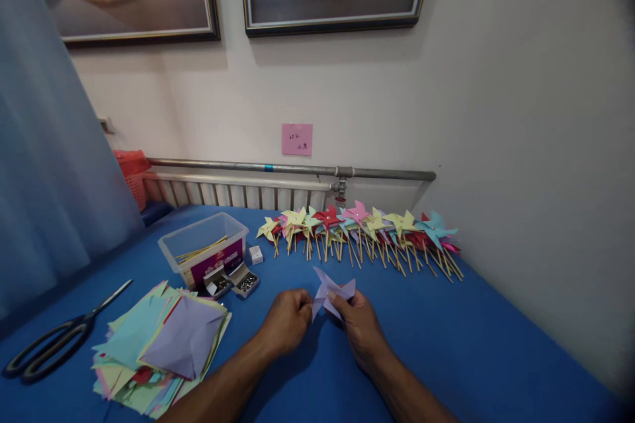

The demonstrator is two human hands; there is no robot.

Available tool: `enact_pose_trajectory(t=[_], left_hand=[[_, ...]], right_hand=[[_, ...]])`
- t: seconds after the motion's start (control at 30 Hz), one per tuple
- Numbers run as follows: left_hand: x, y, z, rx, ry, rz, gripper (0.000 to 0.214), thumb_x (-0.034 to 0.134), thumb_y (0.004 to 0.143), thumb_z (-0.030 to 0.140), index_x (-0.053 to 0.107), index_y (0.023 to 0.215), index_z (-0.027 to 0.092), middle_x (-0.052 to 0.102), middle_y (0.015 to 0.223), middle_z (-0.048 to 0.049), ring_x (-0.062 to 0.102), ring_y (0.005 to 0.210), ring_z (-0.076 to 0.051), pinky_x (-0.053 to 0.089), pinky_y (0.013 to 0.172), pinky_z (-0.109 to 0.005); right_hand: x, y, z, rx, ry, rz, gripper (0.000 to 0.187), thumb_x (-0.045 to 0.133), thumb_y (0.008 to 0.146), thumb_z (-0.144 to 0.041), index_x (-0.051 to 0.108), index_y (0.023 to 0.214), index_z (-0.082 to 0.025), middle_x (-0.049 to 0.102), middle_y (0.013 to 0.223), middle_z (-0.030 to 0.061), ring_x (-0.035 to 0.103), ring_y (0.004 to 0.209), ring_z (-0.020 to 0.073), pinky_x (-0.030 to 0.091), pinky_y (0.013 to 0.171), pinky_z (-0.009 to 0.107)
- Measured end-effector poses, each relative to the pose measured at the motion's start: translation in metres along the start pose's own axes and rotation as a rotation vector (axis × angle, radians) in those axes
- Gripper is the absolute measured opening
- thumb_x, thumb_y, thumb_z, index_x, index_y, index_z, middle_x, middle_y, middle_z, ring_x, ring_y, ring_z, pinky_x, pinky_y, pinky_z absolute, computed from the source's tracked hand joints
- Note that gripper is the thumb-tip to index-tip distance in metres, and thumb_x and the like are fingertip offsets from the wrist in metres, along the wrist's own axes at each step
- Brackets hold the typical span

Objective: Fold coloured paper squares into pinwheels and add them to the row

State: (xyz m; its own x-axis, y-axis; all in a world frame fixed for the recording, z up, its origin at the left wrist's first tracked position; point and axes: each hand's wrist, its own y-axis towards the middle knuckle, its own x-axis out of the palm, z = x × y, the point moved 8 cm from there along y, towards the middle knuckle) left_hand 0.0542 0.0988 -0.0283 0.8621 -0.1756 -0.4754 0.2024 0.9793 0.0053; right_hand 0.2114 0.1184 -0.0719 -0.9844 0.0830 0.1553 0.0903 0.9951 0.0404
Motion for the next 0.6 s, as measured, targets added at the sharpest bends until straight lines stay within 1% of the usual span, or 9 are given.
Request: enact_pose_trajectory(t=[0.27,0.4,0.6], left_hand=[[0.0006,0.0000,0.0009,0.014,-0.025,0.000,0.015,0.048,0.080,0.016,0.056,0.067,0.016,0.048,0.056,0.0038,0.042,0.054,-0.010,0.030,0.054,-0.022],[0.0014,0.0001,-0.0005,-0.005,-0.022,-0.010,0.015,0.047,0.080,0.015,0.056,0.067,0.016,0.047,0.056,0.0042,0.041,0.053,-0.010,0.029,0.053,-0.022],[0.0002,0.0002,0.0013,0.033,0.001,0.008,0.016,0.047,0.080,0.015,0.056,0.067,0.016,0.049,0.057,0.0038,0.043,0.054,-0.010,0.030,0.055,-0.022]], right_hand=[[0.0025,-0.0025,-0.0008,0.046,0.106,0.009,0.045,0.081,0.064,-0.052,0.070,0.091,-0.017,0.073,0.073,0.0021,0.065,0.065,0.0200,0.050,0.063,0.029],[0.0038,-0.0029,-0.0015,0.055,0.114,-0.003,0.046,0.081,0.064,-0.053,0.070,0.090,-0.017,0.074,0.074,0.0036,0.066,0.068,0.0213,0.051,0.065,0.030],[0.0041,-0.0029,-0.0021,0.035,0.120,-0.014,0.044,0.081,0.066,-0.050,0.071,0.092,-0.017,0.075,0.077,0.0038,0.067,0.072,0.0213,0.052,0.069,0.029]])
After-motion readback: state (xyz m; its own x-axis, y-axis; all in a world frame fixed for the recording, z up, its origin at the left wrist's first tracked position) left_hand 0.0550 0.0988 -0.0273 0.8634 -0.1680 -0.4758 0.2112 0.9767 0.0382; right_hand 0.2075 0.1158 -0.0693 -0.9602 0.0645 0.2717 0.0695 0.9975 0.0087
